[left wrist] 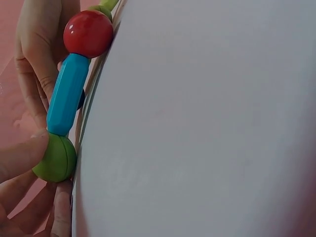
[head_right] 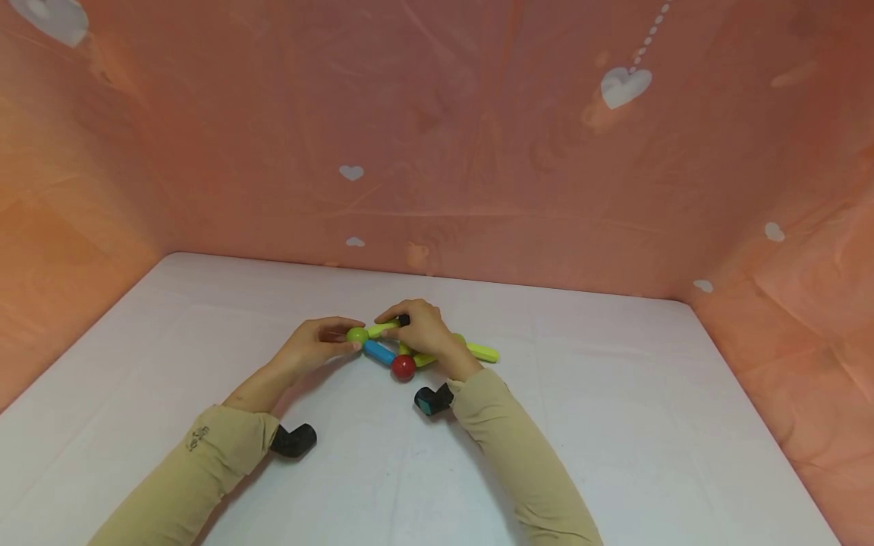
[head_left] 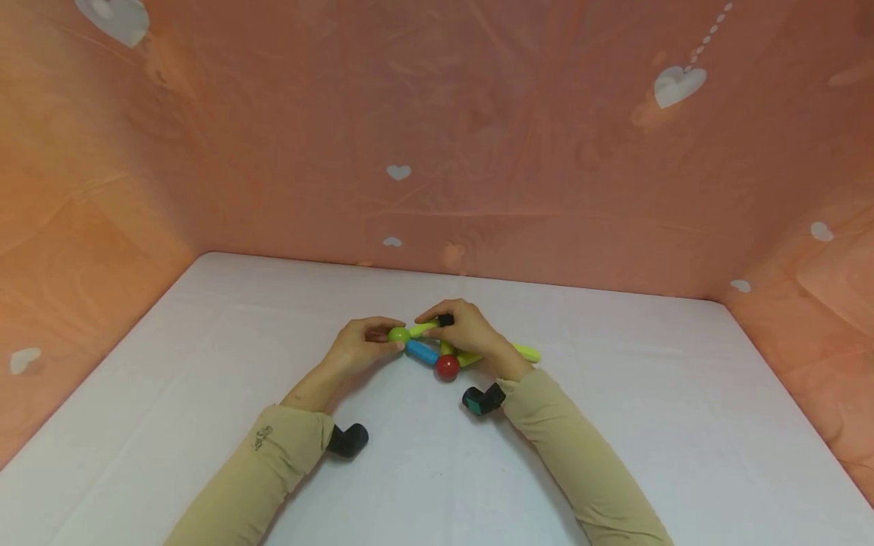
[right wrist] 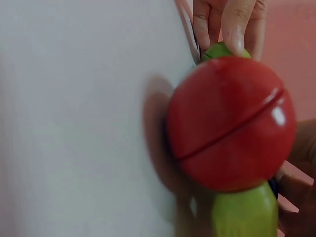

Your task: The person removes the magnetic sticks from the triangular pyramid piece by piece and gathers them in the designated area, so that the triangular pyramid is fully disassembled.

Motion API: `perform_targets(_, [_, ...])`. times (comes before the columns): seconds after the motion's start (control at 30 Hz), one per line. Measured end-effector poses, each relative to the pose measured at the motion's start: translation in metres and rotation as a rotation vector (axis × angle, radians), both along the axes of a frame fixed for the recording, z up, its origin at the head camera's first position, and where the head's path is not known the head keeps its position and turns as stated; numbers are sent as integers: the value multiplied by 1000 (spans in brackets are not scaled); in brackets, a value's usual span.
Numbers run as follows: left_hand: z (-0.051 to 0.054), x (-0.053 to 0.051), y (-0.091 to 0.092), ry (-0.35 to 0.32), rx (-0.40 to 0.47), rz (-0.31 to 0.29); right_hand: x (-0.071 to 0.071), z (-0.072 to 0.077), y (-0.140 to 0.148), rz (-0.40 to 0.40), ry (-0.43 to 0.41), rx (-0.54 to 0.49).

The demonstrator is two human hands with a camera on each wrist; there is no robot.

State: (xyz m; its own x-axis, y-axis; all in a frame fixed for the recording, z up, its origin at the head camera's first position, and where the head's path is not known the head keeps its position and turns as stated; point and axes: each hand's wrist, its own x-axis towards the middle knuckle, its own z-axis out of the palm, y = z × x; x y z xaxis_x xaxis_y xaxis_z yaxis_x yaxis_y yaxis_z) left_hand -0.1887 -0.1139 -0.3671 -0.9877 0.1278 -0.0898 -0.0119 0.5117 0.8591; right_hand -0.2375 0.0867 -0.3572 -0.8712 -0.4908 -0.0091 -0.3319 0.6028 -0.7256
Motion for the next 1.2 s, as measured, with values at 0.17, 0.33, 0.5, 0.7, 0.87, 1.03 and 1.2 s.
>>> perform_targets(0.17, [-2,0,0,-18,30,19,-1,-2,0,2,38,12])
perform_targets(0.33, [-1,1,1,-15,50,27,-1,-2,-1,0,63,16])
perform_targets(0.5, [-2,1,2,-17,59,34,-1,-2,-1,-4,65,17])
perform_targets(0.7, [-3,1,3,-6,59,30,-1,-1,-1,-9,59,15])
perform_targets(0.87, [-2,2,2,-9,55,31,-2,-3,-1,-48,85,13])
perform_targets(1.03, [-2,5,0,-31,63,19,-5,-8,3,-126,111,16])
perform_targets(1.2, [-2,5,-1,-27,85,14,-5,-6,5,-109,104,6])
